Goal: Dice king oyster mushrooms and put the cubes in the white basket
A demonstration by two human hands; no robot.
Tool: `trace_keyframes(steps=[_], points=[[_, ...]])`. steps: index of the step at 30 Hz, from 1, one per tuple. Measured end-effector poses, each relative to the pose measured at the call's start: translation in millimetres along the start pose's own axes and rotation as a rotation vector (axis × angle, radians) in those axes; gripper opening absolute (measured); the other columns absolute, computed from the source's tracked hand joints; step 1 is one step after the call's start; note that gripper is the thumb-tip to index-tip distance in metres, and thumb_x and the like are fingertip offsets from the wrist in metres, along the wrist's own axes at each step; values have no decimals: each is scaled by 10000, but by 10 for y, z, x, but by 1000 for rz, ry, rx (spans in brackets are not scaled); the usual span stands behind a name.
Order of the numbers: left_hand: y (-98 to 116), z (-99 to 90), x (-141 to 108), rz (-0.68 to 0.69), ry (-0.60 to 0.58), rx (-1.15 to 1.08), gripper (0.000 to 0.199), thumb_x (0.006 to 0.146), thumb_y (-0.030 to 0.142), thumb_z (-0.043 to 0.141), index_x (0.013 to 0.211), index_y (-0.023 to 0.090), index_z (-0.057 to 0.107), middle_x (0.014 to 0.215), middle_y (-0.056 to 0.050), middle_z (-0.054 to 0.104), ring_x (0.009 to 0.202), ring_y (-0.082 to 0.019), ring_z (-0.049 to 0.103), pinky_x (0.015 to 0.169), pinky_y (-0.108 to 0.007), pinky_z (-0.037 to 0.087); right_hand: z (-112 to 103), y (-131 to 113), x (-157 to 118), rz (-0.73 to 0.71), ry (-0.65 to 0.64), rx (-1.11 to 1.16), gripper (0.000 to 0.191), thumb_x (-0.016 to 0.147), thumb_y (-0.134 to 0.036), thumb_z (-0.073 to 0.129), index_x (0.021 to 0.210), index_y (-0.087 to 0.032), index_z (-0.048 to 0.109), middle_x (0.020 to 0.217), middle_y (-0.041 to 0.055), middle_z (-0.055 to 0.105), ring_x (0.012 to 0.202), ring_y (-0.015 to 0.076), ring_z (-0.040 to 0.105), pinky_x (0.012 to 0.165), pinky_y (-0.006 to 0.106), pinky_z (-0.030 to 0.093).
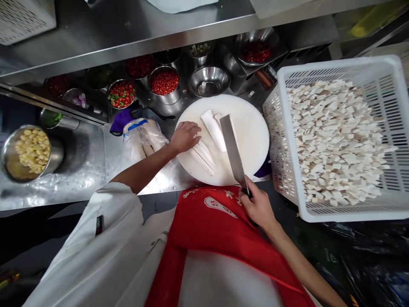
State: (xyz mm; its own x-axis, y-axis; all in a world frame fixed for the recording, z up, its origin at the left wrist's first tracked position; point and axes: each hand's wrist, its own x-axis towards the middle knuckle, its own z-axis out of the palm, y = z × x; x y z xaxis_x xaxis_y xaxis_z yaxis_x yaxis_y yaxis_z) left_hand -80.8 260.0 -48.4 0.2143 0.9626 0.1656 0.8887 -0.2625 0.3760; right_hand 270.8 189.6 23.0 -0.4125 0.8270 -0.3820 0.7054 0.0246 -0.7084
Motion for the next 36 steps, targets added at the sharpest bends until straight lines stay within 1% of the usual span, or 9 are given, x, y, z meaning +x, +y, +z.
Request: trace_keyframes(steps=[2,6,10,15,18,23,27,31,36], points=[[-51,82,373,-10,-94,-31,309,892,268,568,1182,210,657,1280,-92,642,1233,-296,546,1082,-475,379,3,72,-53,107,55,61,618,843,-342,495,1423,-136,553,711,-14,640,480,141,482,530,273,451],[-164,333,1024,-199,-259,-65,719,730,248,713,1416,166,513,1512,-148,476,1417,-355,407,1183,-492,308,-13,176,-174,260,128,170,635,829,-392,524,1407,-132,561,541,-71,484,426,136,389,444,263,363],[-220,481,1324,-310,-390,-115,789,727,314,714,1470,197,475,1513,-152,474,1373,-355,464,1126,-485,400,3,260,-263,342,159,249,664,808,-416,542,1400,-118,564,511,-79,471,419,138,385,425,260,328],[-90,480,1325,11,-434,-89,482,744,228,692,1223,278,689,1464,-35,553,1403,-306,431,1201,-507,289,28,333,-233,361,174,281,667,796,-413,539,1389,-110,576,600,-58,548,437,134,394,446,273,355],[-52,361,1388,91,-451,-118,274,849,269,614,1088,241,746,1223,-33,704,1228,-249,587,1124,-424,387,14,368,-174,355,148,262,671,798,-402,533,1399,-105,569,573,-65,527,434,139,397,453,275,359],[-228,-131,1560,-47,-434,-396,326,787,342,742,1069,180,740,993,-27,733,941,-200,672,908,-344,517,8,432,-93,375,149,272,637,788,-395,543,1364,-126,593,554,-64,553,443,165,464,488,287,401],[-413,-454,1561,-186,-569,-675,405,802,366,771,1122,129,696,886,-59,704,783,-166,669,776,-384,557,13,451,-44,390,174,306,549,780,-384,545,1262,-141,641,603,-43,601,488,173,502,543,298,438],[-602,-351,1453,-293,-643,-767,385,719,363,836,1021,161,709,825,-76,684,692,-198,678,634,-393,578,2,438,4,409,169,296,571,778,-391,548,1286,-140,621,604,-48,580,479,168,483,519,293,415],[-819,-116,1288,-416,-458,-797,344,776,361,751,1069,193,686,903,-96,691,773,-221,694,610,-386,602,-6,437,42,406,190,240,569,773,-408,547,1262,-135,646,633,-37,598,468,158,459,528,301,418]])
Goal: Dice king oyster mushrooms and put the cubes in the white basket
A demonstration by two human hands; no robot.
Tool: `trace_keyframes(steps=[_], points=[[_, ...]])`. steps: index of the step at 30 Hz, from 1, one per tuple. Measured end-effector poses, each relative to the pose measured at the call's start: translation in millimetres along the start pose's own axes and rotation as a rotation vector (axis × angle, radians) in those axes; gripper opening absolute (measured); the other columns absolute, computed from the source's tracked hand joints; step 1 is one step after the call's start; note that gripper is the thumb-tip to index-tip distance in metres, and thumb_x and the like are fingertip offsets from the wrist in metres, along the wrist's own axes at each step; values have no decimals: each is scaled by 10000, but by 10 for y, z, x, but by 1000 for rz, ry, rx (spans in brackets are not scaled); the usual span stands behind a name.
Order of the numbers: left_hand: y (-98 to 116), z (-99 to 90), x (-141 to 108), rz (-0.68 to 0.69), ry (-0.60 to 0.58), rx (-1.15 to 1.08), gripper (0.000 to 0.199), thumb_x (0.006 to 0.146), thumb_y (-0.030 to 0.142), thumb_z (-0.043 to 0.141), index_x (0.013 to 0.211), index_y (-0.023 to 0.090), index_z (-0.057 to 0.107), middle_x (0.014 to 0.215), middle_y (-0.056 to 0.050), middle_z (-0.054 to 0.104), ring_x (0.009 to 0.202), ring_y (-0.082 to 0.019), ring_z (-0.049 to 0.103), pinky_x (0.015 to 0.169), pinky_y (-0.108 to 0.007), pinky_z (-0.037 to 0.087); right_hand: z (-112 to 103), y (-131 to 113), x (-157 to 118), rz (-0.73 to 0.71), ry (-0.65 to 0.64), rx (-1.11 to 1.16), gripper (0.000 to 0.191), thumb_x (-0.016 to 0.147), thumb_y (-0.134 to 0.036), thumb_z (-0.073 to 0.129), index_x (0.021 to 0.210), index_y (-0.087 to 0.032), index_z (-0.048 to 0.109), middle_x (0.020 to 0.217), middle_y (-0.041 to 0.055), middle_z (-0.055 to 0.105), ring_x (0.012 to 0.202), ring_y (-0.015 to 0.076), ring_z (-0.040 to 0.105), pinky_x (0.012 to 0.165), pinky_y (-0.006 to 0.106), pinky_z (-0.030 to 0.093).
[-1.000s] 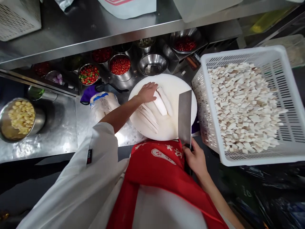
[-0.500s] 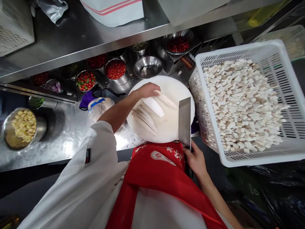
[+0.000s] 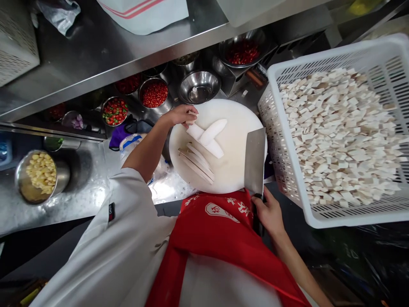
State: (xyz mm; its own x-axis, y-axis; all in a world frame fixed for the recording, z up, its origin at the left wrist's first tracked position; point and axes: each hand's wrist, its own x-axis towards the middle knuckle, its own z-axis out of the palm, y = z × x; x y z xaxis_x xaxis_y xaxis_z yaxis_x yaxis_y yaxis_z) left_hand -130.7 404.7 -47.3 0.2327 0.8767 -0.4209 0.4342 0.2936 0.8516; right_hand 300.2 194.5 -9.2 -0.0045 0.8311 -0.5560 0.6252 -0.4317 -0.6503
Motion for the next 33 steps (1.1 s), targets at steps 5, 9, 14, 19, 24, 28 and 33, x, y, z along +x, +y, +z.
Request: trace_keyframes(steps=[5,9,14,19,24,28,33], points=[[-47,77,-138,76,-26,-51,432,758,291,764,1171,225,653,889,-53,675,789,-197,680,666,-378,618,-25,-36,41,-5,-15,-34,567,799,-413,533,1296,-157,625,626,-38,599,495,169,489,541,295,417],[63,493,-337,78,-125,-228,504,770,272,780,1205,236,530,941,-32,681,807,-168,659,681,-346,603,-85,-66,156,-18,-55,-112,511,806,-443,527,1218,-157,630,638,-19,633,546,197,557,570,309,423],[258,1548,-323,219,-97,-62,293,808,198,735,1070,189,605,1089,-68,652,913,-170,672,786,-328,590,-207,-94,300,-9,-79,-183,319,847,-466,505,994,-192,573,568,-6,618,531,221,586,566,321,416],[405,2215,-44,255,207,427,197,880,179,649,1075,187,671,1102,-90,636,1015,-229,643,975,-398,516,-373,-142,196,-118,-36,-315,246,915,-447,433,958,-220,517,604,24,626,546,225,599,579,323,401],[297,2100,-33,298,369,604,176,906,308,659,1021,177,679,1122,-104,652,1101,-281,575,1014,-434,458,-482,-108,-11,-286,-68,-520,247,957,-405,371,984,-212,522,801,105,690,747,273,663,649,339,394],[193,2026,-98,389,258,568,155,931,233,607,1072,203,665,1172,-71,638,1101,-221,582,1020,-351,463,-395,-109,-47,-270,-129,-630,240,992,-345,340,1023,-185,516,819,114,699,765,269,677,648,328,378],[188,2058,-98,387,223,570,173,938,207,580,1095,203,654,1137,-70,648,1105,-220,588,1021,-349,472,-208,-220,32,-195,-162,-753,233,1012,-246,359,1131,-145,532,871,131,733,762,255,692,626,322,339]])
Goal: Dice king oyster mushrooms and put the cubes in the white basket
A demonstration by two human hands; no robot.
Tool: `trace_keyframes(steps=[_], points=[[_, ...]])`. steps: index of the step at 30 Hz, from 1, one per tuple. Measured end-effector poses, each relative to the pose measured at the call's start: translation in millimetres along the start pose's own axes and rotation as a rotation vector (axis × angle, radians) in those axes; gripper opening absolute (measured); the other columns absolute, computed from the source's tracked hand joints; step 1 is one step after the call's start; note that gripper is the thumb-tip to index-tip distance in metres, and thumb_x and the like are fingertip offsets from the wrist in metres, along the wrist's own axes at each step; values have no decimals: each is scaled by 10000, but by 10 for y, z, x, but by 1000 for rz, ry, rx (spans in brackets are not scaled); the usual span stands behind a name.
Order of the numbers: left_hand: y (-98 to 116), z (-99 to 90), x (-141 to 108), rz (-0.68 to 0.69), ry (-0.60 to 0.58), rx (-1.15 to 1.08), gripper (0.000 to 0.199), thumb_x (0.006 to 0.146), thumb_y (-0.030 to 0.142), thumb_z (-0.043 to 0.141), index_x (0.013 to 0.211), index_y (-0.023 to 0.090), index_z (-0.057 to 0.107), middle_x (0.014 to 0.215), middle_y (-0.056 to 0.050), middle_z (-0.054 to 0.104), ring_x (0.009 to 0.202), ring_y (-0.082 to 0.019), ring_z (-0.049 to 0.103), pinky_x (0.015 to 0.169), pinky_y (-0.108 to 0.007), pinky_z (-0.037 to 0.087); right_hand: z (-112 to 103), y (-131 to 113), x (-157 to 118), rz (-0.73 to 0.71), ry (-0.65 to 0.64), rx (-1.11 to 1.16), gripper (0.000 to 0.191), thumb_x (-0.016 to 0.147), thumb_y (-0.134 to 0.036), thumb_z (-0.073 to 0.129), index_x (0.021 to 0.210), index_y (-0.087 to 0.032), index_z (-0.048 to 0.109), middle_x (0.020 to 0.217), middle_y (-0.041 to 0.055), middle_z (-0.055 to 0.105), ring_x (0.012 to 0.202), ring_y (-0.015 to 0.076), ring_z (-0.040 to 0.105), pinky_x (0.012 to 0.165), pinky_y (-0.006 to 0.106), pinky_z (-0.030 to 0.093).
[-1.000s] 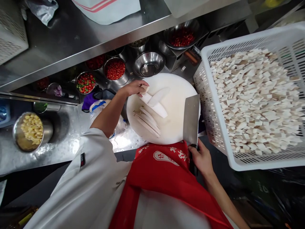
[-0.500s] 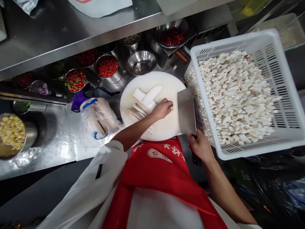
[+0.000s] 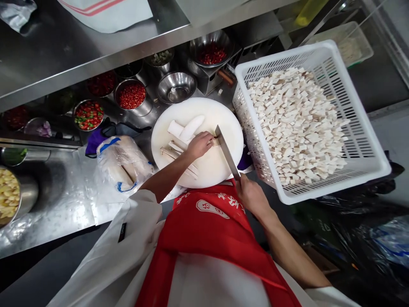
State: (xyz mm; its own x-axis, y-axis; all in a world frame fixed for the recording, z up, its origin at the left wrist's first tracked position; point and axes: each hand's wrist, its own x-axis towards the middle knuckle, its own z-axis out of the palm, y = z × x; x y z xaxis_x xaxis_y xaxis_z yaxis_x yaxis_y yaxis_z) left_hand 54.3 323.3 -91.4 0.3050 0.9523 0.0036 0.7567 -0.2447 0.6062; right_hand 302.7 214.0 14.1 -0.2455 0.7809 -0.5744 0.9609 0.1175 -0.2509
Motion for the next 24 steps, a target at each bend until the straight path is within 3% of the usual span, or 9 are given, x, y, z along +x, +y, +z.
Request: trace_keyframes(steps=[6,13,19,24], points=[[0,-13,-20,-47,31,22,125,952,226,572,1031,194,663,1103,-76,655,1086,-223,597,1007,-352,479,-27,-42,-94,-65,83,48,285,1027,-248,361,1222,-122,525,966,147,736,861,268,704,685,322,380],[-5,-51,-4,-54,-3,11,171,963,165,510,970,197,678,1066,-60,661,1044,-198,616,961,-317,492,-69,-95,9,-29,-16,-44,257,1017,-238,373,1146,-147,575,880,138,748,785,283,714,614,331,343],[-9,-131,22,-32,-54,19,194,962,157,498,994,186,687,1054,-63,672,1016,-196,633,941,-322,500,-188,-1,-121,-97,142,55,440,1016,-274,358,1408,-142,505,1121,157,734,905,306,714,700,362,453],[-48,-359,241,-33,-25,11,191,940,138,504,979,171,687,1019,-59,680,965,-187,637,923,-310,502,-140,154,-217,-139,283,183,534,966,-264,394,1480,-156,489,1251,155,700,1001,312,706,823,409,526]])
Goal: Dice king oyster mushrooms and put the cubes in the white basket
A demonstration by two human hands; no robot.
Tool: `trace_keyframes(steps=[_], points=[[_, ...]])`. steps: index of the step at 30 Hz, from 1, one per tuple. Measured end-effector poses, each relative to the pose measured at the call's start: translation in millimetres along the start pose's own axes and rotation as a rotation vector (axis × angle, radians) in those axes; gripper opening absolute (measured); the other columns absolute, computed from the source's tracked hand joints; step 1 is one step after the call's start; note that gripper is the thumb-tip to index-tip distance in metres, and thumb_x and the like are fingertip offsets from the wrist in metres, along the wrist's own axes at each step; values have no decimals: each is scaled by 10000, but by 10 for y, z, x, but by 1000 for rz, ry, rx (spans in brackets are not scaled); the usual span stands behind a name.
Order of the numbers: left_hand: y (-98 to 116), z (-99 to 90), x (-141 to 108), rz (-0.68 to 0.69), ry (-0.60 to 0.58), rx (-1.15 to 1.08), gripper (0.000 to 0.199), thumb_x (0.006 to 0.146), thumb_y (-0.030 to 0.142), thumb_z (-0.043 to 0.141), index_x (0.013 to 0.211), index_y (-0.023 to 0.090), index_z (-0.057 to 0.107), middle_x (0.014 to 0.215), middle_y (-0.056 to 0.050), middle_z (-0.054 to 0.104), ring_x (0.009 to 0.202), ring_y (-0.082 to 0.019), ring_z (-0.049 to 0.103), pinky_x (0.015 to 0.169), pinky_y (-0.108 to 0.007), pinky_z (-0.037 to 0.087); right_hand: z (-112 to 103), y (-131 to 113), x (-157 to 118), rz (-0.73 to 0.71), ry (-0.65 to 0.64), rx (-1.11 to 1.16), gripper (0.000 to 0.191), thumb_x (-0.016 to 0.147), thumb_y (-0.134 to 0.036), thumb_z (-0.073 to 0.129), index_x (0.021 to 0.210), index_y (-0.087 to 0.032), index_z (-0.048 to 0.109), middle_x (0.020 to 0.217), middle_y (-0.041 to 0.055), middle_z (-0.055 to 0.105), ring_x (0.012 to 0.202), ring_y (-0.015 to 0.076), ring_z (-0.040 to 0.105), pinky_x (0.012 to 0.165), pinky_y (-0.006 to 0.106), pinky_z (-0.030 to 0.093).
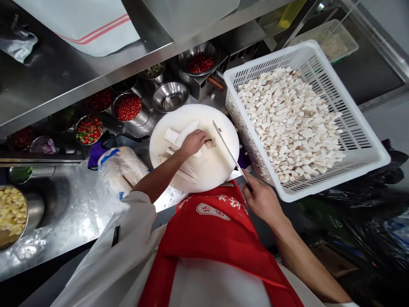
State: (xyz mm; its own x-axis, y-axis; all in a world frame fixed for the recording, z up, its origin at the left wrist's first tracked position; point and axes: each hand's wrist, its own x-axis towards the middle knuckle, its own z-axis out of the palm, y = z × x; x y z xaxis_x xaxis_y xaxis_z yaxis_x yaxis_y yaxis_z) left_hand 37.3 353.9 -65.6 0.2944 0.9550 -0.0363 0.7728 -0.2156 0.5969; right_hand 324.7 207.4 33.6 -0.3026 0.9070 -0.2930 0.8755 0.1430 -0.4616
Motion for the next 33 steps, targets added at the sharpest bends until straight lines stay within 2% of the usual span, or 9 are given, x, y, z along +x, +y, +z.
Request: trace_keyframes(steps=[3,6,10,13,16,20,25,30,33], points=[[31,-78,324,-83,26,-50,201,922,140,513,1016,163,690,1038,-58,688,951,-177,642,932,-300,502,48,75,-61,45,72,89,552,940,-262,420,1474,-155,509,1250,149,706,1050,311,700,876,420,536],[112,-4,686,-82,-114,-69,233,881,217,604,1092,169,691,1089,-59,679,982,-188,644,941,-302,503,95,131,-135,112,108,181,549,929,-272,439,1458,-158,533,1242,135,715,1084,306,694,897,408,538],[214,130,948,205,-428,14,295,833,223,638,1116,182,709,1258,-71,618,1120,-205,608,1024,-294,451,156,181,-247,202,105,290,522,922,-292,452,1414,-175,580,1233,111,726,1017,273,718,866,365,549],[212,81,926,349,-652,81,342,805,310,685,1123,187,715,1257,-71,629,1147,-231,583,1010,-299,440,216,213,-318,252,93,338,525,913,-313,456,1402,-179,592,1201,104,740,927,255,729,826,351,550],[144,-42,823,450,-744,140,333,747,276,720,1073,209,731,1326,-61,605,1208,-259,538,996,-304,428,269,241,-359,267,81,359,535,900,-316,448,1393,-172,598,1154,110,754,929,265,723,832,364,540],[74,-69,687,410,-657,133,211,826,198,591,965,220,748,1209,-65,637,1061,-209,604,923,-284,450,277,254,-353,280,24,363,520,899,-304,449,1376,-172,609,1058,112,769,874,268,723,807,372,538],[19,78,508,251,-441,130,195,880,304,595,956,200,741,1069,-67,629,965,-212,617,878,-314,472,231,246,-282,245,15,346,501,896,-265,471,1374,-193,605,1097,98,767,965,276,718,854,379,534],[-124,-10,323,354,-427,49,292,784,252,714,1075,237,708,1162,-56,600,1102,-231,581,946,-303,455,214,241,-236,203,15,337,551,899,-261,467,1437,-171,550,1276,117,706,1074,285,701,872,373,540],[-100,-28,245,274,-398,112,248,853,233,625,1093,224,688,1150,-64,578,1034,-204,600,918,-291,468,215,206,-220,197,0,312,554,907,-280,461,1443,-163,541,1241,125,721,1031,283,713,840,363,543]])
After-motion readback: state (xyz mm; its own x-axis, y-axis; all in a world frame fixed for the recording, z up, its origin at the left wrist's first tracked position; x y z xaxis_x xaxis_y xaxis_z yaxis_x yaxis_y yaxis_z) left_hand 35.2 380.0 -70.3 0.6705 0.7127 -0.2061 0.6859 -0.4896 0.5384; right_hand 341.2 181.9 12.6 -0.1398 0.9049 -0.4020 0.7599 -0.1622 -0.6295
